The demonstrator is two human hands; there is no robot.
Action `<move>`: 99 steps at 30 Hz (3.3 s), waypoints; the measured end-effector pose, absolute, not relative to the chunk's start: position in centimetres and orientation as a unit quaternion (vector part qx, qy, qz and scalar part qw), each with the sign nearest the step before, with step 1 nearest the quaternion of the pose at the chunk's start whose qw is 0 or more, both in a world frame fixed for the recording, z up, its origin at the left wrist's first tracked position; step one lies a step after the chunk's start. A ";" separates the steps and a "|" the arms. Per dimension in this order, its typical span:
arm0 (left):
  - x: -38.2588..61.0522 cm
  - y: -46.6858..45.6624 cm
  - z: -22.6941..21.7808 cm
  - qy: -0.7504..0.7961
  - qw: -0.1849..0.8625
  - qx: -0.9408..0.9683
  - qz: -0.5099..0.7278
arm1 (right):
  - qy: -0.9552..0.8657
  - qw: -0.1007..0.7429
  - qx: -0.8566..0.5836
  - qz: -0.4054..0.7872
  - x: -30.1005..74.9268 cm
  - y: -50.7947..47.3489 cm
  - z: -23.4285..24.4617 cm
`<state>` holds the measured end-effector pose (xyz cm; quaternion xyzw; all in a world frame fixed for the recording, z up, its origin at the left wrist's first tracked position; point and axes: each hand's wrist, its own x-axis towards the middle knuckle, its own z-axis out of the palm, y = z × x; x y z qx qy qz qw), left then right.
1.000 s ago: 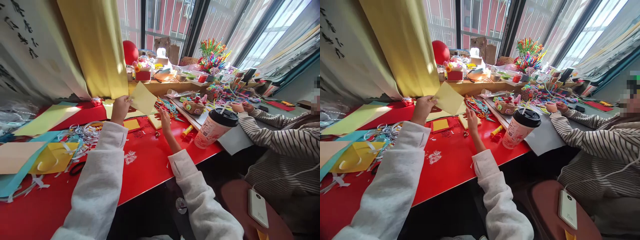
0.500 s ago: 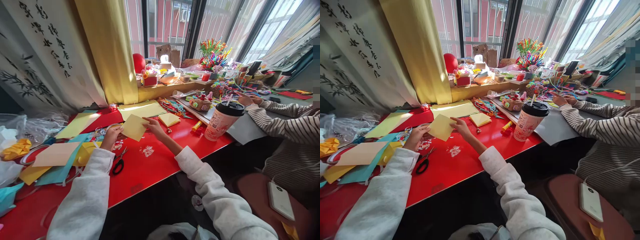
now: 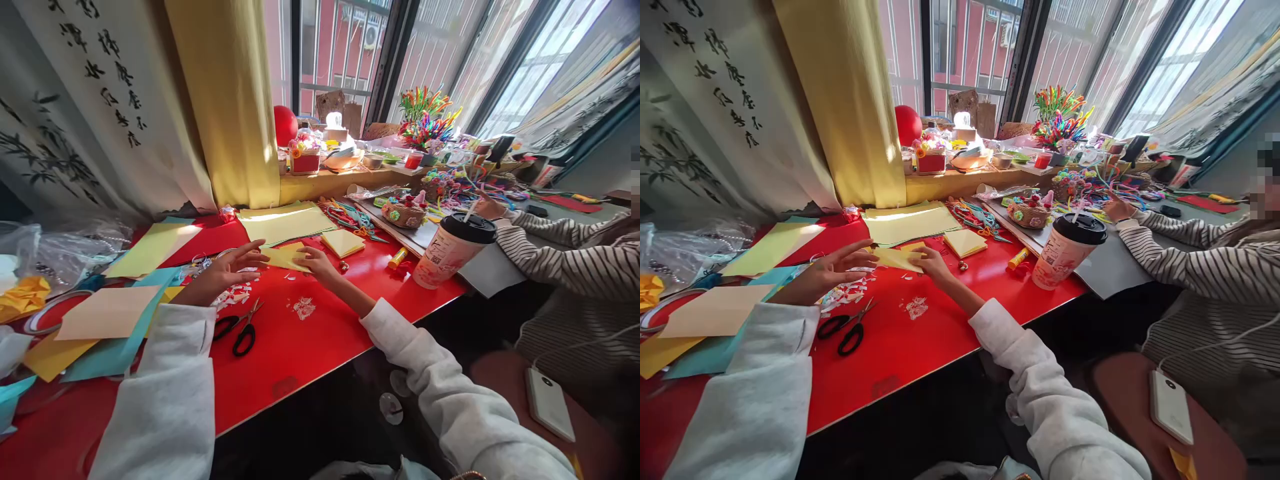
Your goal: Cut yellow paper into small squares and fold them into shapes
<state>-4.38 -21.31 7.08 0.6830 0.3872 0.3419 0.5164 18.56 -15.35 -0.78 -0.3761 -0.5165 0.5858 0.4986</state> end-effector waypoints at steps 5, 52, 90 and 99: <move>-4.5 -21.1 7.2 0.436 0.405 0.751 0.288 | -0.500 0.497 -0.375 0.602 18.1 -15.4 -1.1; 2.0 -23.1 0.7 0.302 -0.018 0.949 0.090 | -0.495 0.465 -0.403 0.614 20.1 -15.4 -2.4; 2.7 -23.3 -1.7 0.302 0.072 0.944 0.113 | -0.470 0.447 -0.424 0.632 20.1 -15.1 -2.4; 2.6 -24.5 0.8 0.274 0.092 0.955 0.063 | -0.461 0.448 -0.417 0.642 20.2 -15.0 -2.5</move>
